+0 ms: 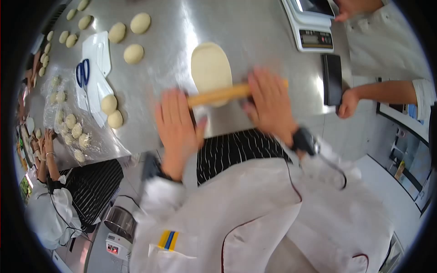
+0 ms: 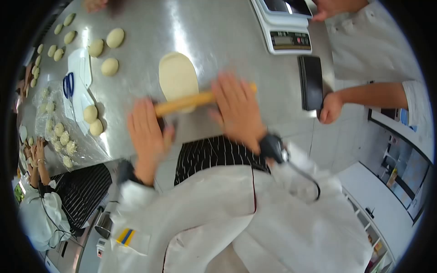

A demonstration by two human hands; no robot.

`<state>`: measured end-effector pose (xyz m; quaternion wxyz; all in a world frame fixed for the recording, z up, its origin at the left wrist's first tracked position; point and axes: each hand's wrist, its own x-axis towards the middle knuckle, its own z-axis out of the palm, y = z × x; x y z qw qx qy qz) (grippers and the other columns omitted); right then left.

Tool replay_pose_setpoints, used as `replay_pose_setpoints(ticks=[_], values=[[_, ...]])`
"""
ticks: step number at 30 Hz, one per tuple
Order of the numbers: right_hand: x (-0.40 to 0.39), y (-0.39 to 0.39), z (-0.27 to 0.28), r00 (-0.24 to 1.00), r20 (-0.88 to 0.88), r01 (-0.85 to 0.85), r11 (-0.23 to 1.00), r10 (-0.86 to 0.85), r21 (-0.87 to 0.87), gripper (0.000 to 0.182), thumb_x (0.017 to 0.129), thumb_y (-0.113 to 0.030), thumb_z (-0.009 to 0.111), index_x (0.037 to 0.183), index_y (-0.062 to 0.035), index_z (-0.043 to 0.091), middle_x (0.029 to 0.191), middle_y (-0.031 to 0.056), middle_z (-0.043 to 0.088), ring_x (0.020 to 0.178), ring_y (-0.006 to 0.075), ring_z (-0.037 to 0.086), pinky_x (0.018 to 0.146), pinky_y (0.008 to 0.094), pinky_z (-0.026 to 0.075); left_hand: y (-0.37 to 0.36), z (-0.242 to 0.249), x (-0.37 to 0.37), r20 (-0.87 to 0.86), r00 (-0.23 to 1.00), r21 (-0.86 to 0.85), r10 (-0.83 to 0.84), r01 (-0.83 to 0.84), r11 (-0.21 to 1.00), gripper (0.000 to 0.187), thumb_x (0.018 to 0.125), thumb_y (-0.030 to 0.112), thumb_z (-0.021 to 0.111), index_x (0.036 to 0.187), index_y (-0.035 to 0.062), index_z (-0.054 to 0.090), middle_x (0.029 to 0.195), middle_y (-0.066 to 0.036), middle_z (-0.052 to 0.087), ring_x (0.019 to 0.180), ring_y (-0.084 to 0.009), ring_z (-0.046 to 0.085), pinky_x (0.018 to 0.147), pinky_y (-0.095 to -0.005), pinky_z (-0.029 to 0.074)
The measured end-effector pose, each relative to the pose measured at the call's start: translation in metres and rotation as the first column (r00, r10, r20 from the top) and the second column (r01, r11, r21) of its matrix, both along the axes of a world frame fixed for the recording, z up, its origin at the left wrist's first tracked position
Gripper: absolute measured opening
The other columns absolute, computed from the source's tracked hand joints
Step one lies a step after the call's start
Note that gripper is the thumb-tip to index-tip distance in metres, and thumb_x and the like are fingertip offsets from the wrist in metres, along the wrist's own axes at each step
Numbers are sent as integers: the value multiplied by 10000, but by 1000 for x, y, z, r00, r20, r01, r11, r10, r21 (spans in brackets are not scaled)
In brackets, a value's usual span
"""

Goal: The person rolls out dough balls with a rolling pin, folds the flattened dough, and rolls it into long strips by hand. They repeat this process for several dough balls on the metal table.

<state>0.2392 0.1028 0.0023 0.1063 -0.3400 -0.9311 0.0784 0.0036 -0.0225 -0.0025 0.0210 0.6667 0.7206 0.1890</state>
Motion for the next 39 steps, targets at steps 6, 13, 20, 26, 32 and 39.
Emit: replay_pose_setpoints(ticks=[6, 13, 20, 26, 32, 39], values=[[-9, 11, -8, 999, -12, -32, 996, 33, 86, 619, 891, -469, 592, 1421, -163, 498, 1479, 97, 464, 1374, 300, 408, 1142, 620, 196, -5, 2, -10, -167, 986, -173, -21, -9, 985, 682, 907, 377, 537, 1455, -11, 414, 1518, -201, 398, 1435, -411, 301, 1162, -619, 126], [38, -45, -10, 996, 17, -88, 994, 87, 60, 572, 885, -490, 568, 1367, -181, 557, 1479, 94, 473, 1383, 302, 405, 1137, 664, 169, -62, 8, 28, -94, 994, -244, 47, -69, 967, 728, 911, 476, 516, 1467, 16, 421, 1532, -187, 393, 1444, -423, 284, 1144, -672, 79], [-97, 137, -6, 971, -63, 238, 933, -230, 271, 552, 979, -490, 459, 1381, -121, 542, 1459, 151, 489, 1407, 346, 371, 1115, 668, 211, 152, -3, -68, -276, 944, 133, 182, -150, 980, 536, 991, 394, 435, 1425, 85, 491, 1519, -187, 406, 1426, -456, 288, 1150, -644, 135], [-75, 141, -11, 996, -81, -31, 998, 35, 46, 516, 967, -490, 497, 1281, -95, 604, 1410, 148, 528, 1363, 345, 422, 1128, 588, 274, 136, -5, -72, -341, 929, 61, 147, -134, 989, 540, 997, 413, 411, 1426, 96, 490, 1534, -170, 385, 1433, -472, 266, 1148, -636, 156], [7, 73, 8, 964, -132, 211, 968, -229, -138, 311, 892, -348, 656, 1119, -136, 644, 1046, 63, 635, 968, 280, 610, 824, 411, 466, 55, 20, -36, 278, 959, 547, 64, -213, 810, 488, 849, 285, 694, 1211, -14, 561, 1314, -238, 516, 1204, -412, 488, 1035, -479, 384], [16, 47, 15, 884, -206, 457, 870, -420, 187, 371, 830, -296, 736, 1117, -86, 631, 1078, 128, 588, 1024, 348, 553, 849, 460, 447, 167, -16, -40, -88, 918, 302, -387, 395, 867, 212, 899, 168, 666, 1037, 10, 631, 1084, -195, 645, 1027, -340, 590, 916, -379, 463]])
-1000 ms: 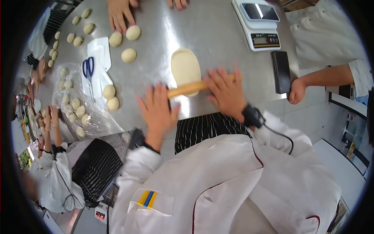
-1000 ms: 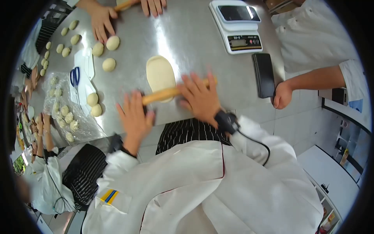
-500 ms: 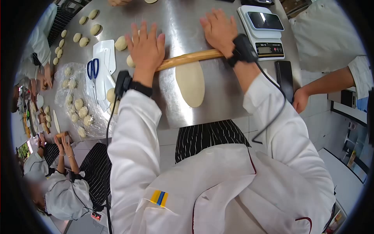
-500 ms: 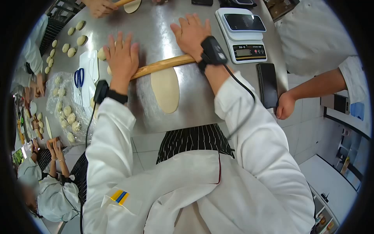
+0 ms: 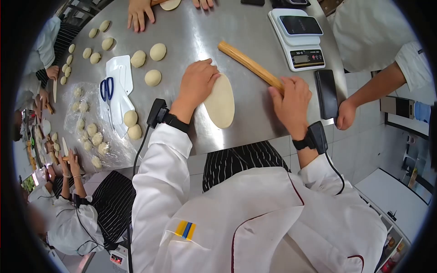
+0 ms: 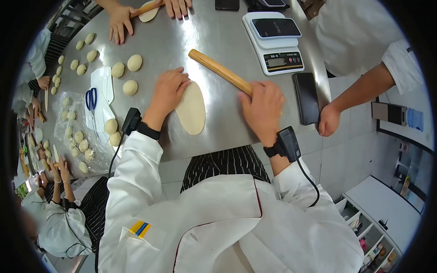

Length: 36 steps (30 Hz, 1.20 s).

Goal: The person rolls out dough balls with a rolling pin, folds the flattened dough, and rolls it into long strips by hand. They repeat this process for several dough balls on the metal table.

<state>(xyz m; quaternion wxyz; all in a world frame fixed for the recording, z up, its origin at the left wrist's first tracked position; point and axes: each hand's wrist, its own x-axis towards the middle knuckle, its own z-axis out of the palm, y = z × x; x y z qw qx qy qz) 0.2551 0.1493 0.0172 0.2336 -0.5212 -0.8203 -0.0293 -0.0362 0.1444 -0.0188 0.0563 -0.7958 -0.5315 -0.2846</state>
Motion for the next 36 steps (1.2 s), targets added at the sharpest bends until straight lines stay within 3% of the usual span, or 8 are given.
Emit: replay_pose_setpoints(ticks=[2, 7, 10, 15, 21, 24, 29, 36], values=[[-36, -21, -6, 876, -441, -276, 952, 193, -131, 453, 780, -339, 788, 1115, -79, 629, 1165, 146, 582, 1126, 357, 529, 979, 534, 399, -19, 17, 8, 490, 838, -576, 238, 106, 811, 120, 924, 169, 646, 983, 71, 684, 1050, -78, 675, 998, -272, 621, 852, -370, 487], [-70, -46, -9, 714, -588, -682, 567, 381, -461, 384, 779, -274, 797, 1102, -115, 662, 1054, 66, 657, 1052, 271, 606, 1048, 449, 401, -90, 106, 11, 908, 401, -253, 119, 300, 920, 145, 911, 125, 686, 1033, 47, 677, 896, -66, 625, 846, -126, 566, 727, -282, 468], [-66, -21, 13, 589, -793, -742, 286, -154, -607, 246, 796, -193, 765, 1026, -132, 701, 953, 32, 671, 965, 217, 636, 983, 399, 451, -102, 118, -23, 918, 395, -199, 49, 349, 916, 148, 913, 87, 680, 1042, 15, 668, 890, -95, 606, 891, -199, 599, 747, -314, 481], [-34, 28, -1, 703, 9, -711, 703, 711, 5, 183, 815, -144, 700, 996, -113, 711, 993, 19, 654, 978, 234, 618, 826, 372, 464, -107, 28, -46, 341, 930, -256, -140, 235, 938, 285, 753, 24, 747, 1028, 93, 719, 1054, -93, 616, 1051, -293, 612, 1010, -457, 469], [4, -1, 9, 978, 169, -128, 991, 122, 28, 296, 837, -210, 708, 1105, -94, 656, 1031, 43, 604, 934, 265, 590, 789, 379, 452, -173, 48, -20, 165, 984, -250, 62, -19, 968, 296, 791, 32, 680, 1083, 82, 691, 1235, -115, 595, 1225, -393, 539, 1088, -546, 371], [21, 19, -4, 970, 102, -186, 942, 222, -278, 355, 836, -242, 719, 1147, -91, 637, 965, 46, 585, 906, 265, 582, 792, 391, 444, -174, 47, -18, 499, 784, -197, 369, -312, 929, 342, 838, 77, 648, 1181, 65, 652, 1307, -136, 567, 1282, -411, 487, 1114, -571, 308], [-51, 4, 18, 781, 119, -540, 760, 613, -362, 449, 847, -352, 682, 1224, -118, 619, 1100, 79, 606, 1082, 285, 574, 943, 476, 422, -133, 62, 4, -331, 852, -221, 406, -488, 844, 618, 985, 408, 440, 1429, -22, 442, 1482, -230, 435, 1409, -442, 334, 1157, -591, 181], [-66, 6, -13, 887, 254, -332, 915, 385, -227, 578, 931, -447, 531, 1371, -73, 522, 1483, 152, 454, 1410, 341, 366, 1136, 634, 197, -114, 16, -8, -317, 839, -350, 442, -536, 768, 715, 965, 490, 410, 1475, -11, 390, 1539, -231, 363, 1450, -460, 239, 1148, -648, 129]])
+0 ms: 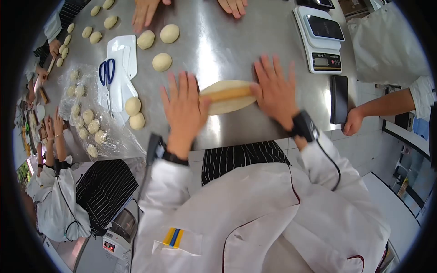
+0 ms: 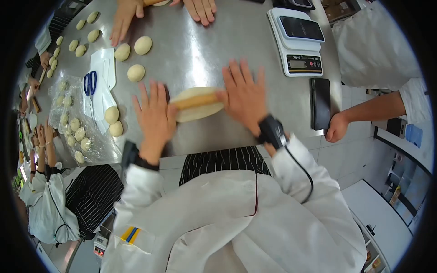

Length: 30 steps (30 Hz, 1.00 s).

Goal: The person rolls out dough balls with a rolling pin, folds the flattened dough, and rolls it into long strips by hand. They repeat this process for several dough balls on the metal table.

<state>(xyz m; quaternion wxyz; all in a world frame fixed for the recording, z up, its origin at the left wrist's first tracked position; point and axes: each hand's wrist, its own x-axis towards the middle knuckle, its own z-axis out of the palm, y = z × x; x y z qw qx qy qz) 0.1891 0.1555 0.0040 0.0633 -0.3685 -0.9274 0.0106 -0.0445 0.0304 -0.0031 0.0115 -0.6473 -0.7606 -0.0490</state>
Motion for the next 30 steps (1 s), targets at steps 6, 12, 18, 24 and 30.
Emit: replay_pose_setpoints(ticks=[6, 12, 18, 24, 30], values=[[-14, 37, -12, 1000, -27, 4, 996, -1, 94, 574, 979, -428, 468, 1397, -36, 494, 1510, 190, 417, 1415, 377, 353, 1143, 586, 234, 26, 7, -3, -111, 994, 74, -10, 18, 997, 610, 979, 386, 413, 1472, 27, 416, 1565, -222, 318, 1453, -472, 223, 1160, -637, 93], [7, 7, -11, 989, -149, -14, 999, 7, -48, 567, 982, -418, 468, 1369, -5, 514, 1481, 219, 442, 1400, 373, 379, 1149, 538, 265, -2, 13, 3, 192, 981, -169, 31, 2, 986, 602, 983, 364, 420, 1471, 12, 407, 1549, -240, 334, 1449, -465, 239, 1177, -594, 111], [18, -9, 2, 997, -53, -49, 999, 48, -14, 576, 980, -415, 476, 1368, 8, 512, 1486, 220, 439, 1380, 375, 412, 1144, 518, 282, -21, 10, 15, 88, 993, 5, -72, 72, 997, 602, 996, 367, 398, 1447, -31, 421, 1522, -266, 361, 1441, -470, 259, 1173, -579, 152], [1, 18, -6, 996, -87, 31, 998, -35, -55, 567, 963, -417, 506, 1366, -19, 526, 1480, 211, 449, 1379, 378, 418, 1130, 527, 305, -9, 13, 7, 208, 971, -85, 114, -99, 992, 619, 998, 379, 397, 1464, -29, 396, 1527, -279, 348, 1451, -465, 244, 1174, -577, 149], [30, -24, -14, 985, -173, -32, 999, 27, -24, 562, 902, -386, 588, 1349, -47, 550, 1468, 180, 465, 1378, 361, 409, 1144, 518, 272, -44, -11, 29, 42, 996, 13, 73, -74, 997, 670, 975, 409, 434, 1469, -39, 377, 1553, -270, 309, 1450, -480, 237, 1169, -591, 140]])
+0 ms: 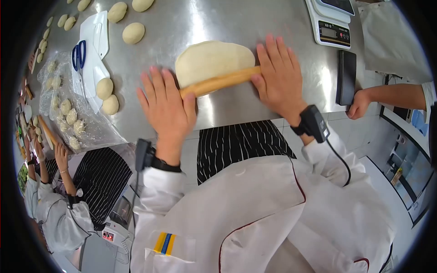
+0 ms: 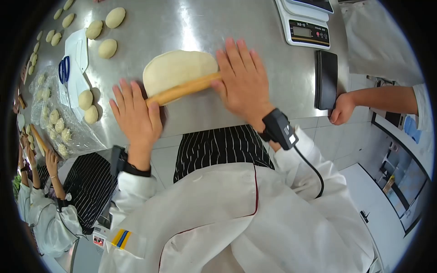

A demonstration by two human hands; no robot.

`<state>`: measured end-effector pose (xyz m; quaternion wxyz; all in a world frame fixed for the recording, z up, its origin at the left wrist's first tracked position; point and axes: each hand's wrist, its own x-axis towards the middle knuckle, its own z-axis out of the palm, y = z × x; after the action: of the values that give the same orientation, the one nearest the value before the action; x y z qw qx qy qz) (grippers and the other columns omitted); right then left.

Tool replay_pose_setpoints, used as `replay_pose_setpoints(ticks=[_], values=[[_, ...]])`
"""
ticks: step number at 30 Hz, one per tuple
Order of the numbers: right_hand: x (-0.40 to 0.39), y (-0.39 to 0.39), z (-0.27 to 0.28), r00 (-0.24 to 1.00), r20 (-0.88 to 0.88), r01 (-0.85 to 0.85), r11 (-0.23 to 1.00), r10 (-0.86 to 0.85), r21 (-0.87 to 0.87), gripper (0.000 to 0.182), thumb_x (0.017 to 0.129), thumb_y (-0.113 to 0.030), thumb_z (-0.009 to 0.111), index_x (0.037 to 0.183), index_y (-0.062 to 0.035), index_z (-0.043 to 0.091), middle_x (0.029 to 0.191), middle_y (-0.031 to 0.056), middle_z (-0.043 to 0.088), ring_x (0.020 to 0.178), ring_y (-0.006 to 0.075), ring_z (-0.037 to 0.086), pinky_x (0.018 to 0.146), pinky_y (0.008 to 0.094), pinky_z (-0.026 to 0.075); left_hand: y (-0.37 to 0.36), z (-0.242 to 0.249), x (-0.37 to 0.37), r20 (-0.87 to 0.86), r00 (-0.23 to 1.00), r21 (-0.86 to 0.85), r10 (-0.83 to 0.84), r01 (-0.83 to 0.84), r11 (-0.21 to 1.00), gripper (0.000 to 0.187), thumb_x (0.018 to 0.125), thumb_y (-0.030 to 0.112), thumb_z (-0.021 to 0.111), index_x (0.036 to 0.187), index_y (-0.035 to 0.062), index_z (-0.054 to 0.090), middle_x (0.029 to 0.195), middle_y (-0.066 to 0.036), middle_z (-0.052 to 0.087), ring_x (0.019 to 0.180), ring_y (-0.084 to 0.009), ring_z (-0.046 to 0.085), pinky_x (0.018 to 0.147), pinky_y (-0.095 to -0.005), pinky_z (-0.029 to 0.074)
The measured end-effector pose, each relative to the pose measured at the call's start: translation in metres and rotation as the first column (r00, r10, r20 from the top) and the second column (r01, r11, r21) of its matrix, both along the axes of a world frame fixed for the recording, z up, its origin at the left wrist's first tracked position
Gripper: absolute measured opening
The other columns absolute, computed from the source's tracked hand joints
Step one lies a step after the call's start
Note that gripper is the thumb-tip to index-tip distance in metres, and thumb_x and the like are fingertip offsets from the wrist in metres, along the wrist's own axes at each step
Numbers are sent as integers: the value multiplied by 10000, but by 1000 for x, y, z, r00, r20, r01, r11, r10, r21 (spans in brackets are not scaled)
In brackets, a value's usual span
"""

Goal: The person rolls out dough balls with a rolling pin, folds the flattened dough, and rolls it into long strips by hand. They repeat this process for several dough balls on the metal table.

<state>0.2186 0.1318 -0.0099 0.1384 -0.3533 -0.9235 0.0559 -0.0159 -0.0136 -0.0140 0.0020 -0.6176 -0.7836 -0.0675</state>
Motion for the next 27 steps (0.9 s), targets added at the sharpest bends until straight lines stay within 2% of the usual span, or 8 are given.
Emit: replay_pose_setpoints(ticks=[2, 9, 11, 14, 16, 17, 21, 27], values=[[17, -25, 3, 1000, 23, 8, 1000, -7, -28, 545, 885, -378, 612, 1332, -70, 570, 1419, 154, 501, 1343, 342, 437, 1133, 513, 274, -30, -4, 27, 82, 996, 202, 33, -49, 978, 636, 956, 358, 495, 1454, -27, 405, 1529, -252, 358, 1423, -497, 271, 1160, -591, 168], [51, -23, -10, 1000, -12, -27, 1000, 27, 9, 376, 815, -330, 716, 1166, -204, 672, 1087, 45, 604, 1059, 268, 556, 905, 463, 368, -51, -3, 10, 227, 970, 107, -92, 69, 992, 609, 904, 258, 608, 1420, -18, 440, 1446, -247, 446, 1362, -505, 335, 1137, -577, 237], [50, 24, 4, 975, 130, 153, 967, -182, 205, 306, 824, -305, 715, 1112, -205, 689, 1029, 39, 625, 1021, 272, 562, 864, 448, 367, 4, 26, -4, 41, 998, 439, -44, 22, 898, 674, 900, 423, 598, 1413, 8, 459, 1503, -240, 383, 1410, -463, 298, 1141, -596, 221], [48, 77, 6, 991, -96, 112, 960, -90, 257, 325, 853, -267, 695, 1166, -185, 674, 1110, 70, 607, 1044, 311, 553, 888, 464, 379, 18, 27, 36, 22, 997, -54, -75, 76, 996, 781, 865, 485, 627, 1434, -11, 428, 1530, -248, 343, 1430, -463, 265, 1145, -600, 210], [39, 77, 17, 1000, 8, 22, 919, -27, 393, 348, 852, -270, 693, 1182, -163, 664, 1164, 101, 594, 1078, 322, 554, 952, 505, 379, -2, 10, 46, 214, 954, 26, -209, 208, 978, 877, 834, 528, 644, 1456, -34, 387, 1553, -246, 308, 1449, -442, 251, 1156, -595, 194], [34, 51, 23, 985, -154, 106, 975, -76, 198, 372, 837, -282, 692, 1163, -108, 655, 1190, 123, 588, 1153, 322, 535, 1023, 504, 380, -1, 14, 44, 165, 967, 17, -194, 194, 981, 898, 819, 541, 651, 1451, -43, 393, 1549, -239, 321, 1451, -428, 258, 1162, -581, 199], [-10, -39, 14, 932, -187, -338, 930, 310, -144, 548, 798, -343, 692, 1223, -7, 613, 1256, 139, 581, 1226, 325, 499, 1078, 451, 395, -21, 7, 58, 321, 889, 18, -328, 340, 940, 913, 775, 532, 688, 1432, -48, 431, 1519, -239, 374, 1447, -413, 278, 1167, -540, 218], [-3, -65, 3, 951, -33, -310, 941, 309, -131, 665, 786, -452, 685, 1272, -6, 594, 1304, 151, 559, 1265, 308, 480, 1119, 464, 353, -32, 5, 70, 263, 913, -11, -311, 326, 945, 907, 754, 527, 696, 1423, -36, 454, 1514, -215, 391, 1440, -379, 309, 1172, -525, 231]])
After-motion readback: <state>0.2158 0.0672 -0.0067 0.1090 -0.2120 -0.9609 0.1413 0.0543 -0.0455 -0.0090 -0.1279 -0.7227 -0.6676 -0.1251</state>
